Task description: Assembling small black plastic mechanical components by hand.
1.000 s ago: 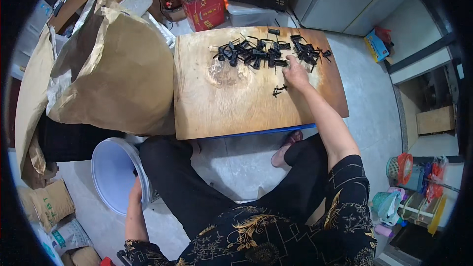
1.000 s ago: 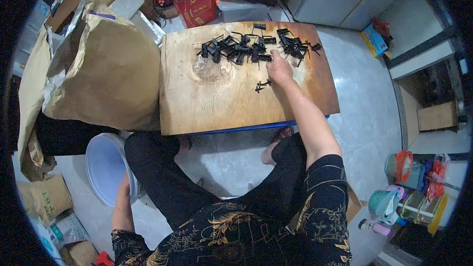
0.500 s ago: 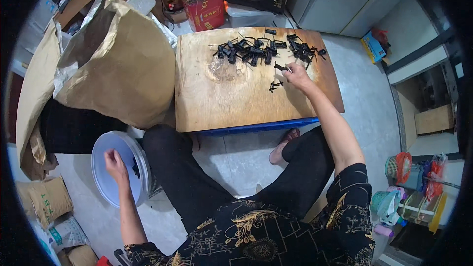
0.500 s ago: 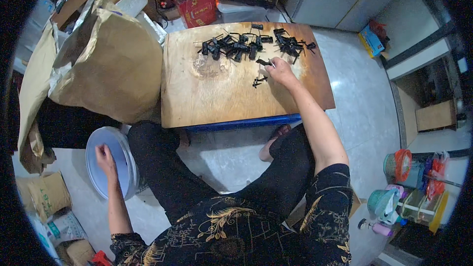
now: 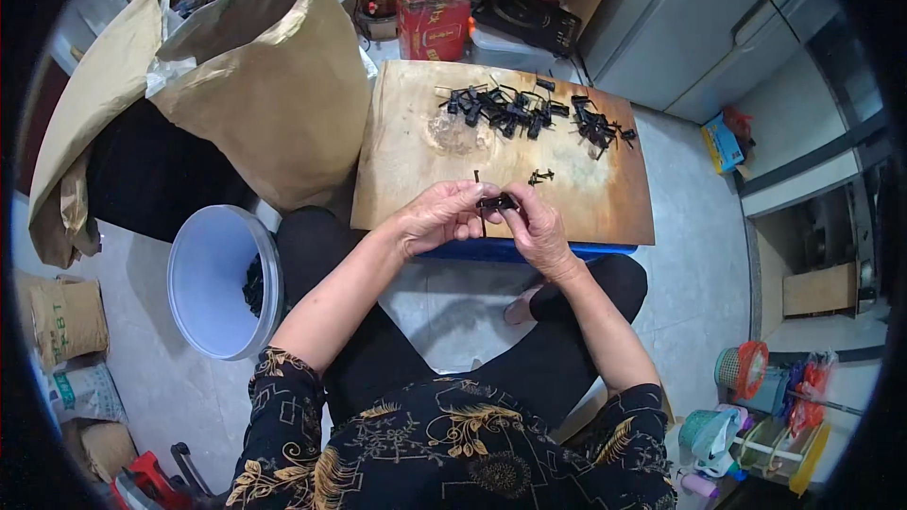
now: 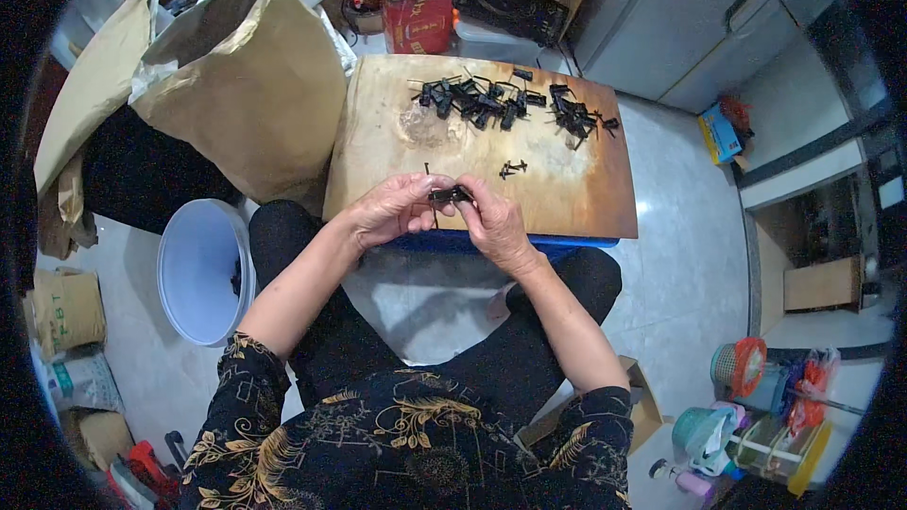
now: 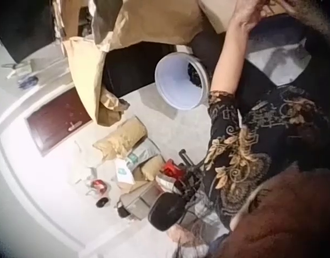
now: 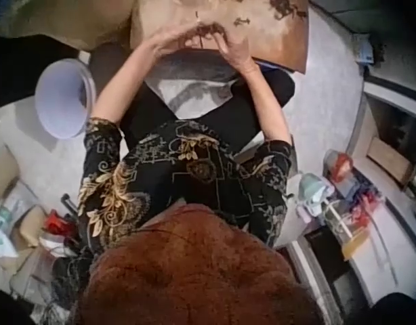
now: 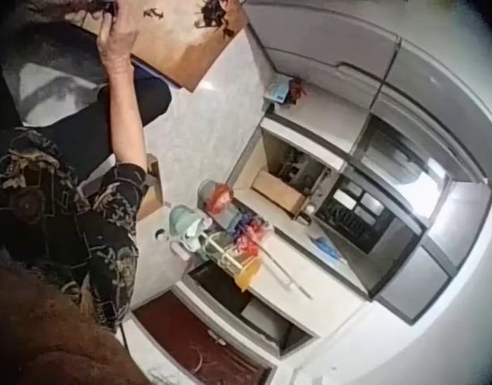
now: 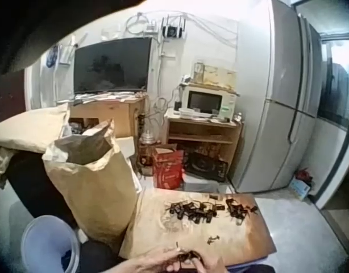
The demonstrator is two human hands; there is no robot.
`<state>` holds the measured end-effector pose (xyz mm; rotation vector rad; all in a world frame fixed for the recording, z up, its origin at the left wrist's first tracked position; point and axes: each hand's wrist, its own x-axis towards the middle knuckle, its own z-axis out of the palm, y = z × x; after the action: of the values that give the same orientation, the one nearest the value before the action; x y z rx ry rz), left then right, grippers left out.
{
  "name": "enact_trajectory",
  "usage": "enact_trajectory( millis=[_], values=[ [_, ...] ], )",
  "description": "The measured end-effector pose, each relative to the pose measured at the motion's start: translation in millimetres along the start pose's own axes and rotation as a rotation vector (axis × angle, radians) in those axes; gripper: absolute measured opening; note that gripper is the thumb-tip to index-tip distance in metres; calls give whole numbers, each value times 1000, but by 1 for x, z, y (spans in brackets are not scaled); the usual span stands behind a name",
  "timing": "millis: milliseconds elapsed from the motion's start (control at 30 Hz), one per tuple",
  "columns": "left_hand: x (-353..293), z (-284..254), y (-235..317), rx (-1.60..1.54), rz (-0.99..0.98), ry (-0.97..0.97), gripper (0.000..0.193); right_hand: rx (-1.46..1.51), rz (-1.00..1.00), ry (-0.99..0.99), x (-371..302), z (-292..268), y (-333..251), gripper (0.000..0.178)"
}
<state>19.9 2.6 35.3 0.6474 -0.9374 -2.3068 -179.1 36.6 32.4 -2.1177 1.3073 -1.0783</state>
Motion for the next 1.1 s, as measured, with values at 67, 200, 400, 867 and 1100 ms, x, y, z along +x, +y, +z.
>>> enact_trajectory(
  millis=[67,200,400,867,1100],
  values=[
    [2,-7,-7,-31,-16,-30,41,6,-31,-48,-3,-2,-2,33],
    [4,1,-5,-107,-80,-134,46,90,-200,-15,0,-6,-10,37],
    [4,3,-15,-161,-123,-183,52,6,-249,-136,-10,-1,12,43],
    [17,4,-24,375,87,172,32,512,402,-186,-6,8,5,17],
    [21,5,-26,642,74,243,23,509,463,-293,-5,14,6,21]
  ],
)
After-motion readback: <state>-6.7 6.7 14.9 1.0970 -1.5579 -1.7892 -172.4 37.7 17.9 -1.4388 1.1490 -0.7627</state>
